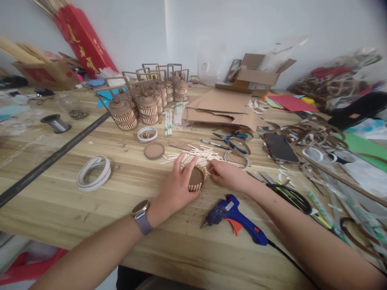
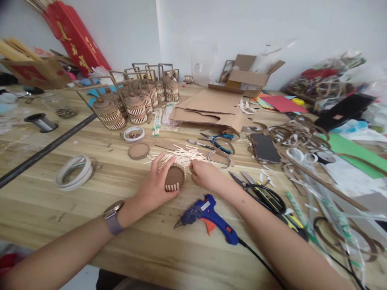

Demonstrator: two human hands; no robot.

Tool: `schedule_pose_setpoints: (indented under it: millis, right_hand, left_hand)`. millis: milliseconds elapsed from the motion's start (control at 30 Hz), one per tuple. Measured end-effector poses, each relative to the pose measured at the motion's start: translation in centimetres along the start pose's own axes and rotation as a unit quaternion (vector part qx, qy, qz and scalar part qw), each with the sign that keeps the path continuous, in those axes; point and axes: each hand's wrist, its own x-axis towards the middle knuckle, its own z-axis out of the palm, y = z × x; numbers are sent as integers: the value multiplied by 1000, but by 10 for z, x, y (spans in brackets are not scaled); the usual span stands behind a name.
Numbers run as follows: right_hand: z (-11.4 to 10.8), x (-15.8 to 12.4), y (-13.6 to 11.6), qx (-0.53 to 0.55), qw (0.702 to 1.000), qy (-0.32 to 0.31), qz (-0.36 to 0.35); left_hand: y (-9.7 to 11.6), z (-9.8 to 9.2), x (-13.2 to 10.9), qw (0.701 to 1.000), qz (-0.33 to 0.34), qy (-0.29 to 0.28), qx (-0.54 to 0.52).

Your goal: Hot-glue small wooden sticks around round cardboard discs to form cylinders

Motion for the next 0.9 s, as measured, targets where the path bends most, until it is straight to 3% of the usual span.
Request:
schedule_pose_setpoints:
  millis: [167,367,567,667,767,900]
  right_hand:
    - [-14,-21,9,14,1000,3,-23]
    - [-32,-40,1,162,982,25,-89]
    - [-21,-40,-15,146,969,56,-191]
    - [-13,-37,-13,104,958,109,-245]
    - [-9,-34,-12,60,955,146,-250]
    - [-5,-32,-11,49,958,148,-242]
  left_hand:
    - [1,-2,1,1000,1,-3,2]
    - [2,-2,2,1000,-5,-5,0]
    - [0,-1,1,1000,-4,-6,4]
    - [0,-1,1,1000,5,-3,3]
    - [0,-1,2,1000,8,1,1]
    - [0,-1,2,1000,10,4,0]
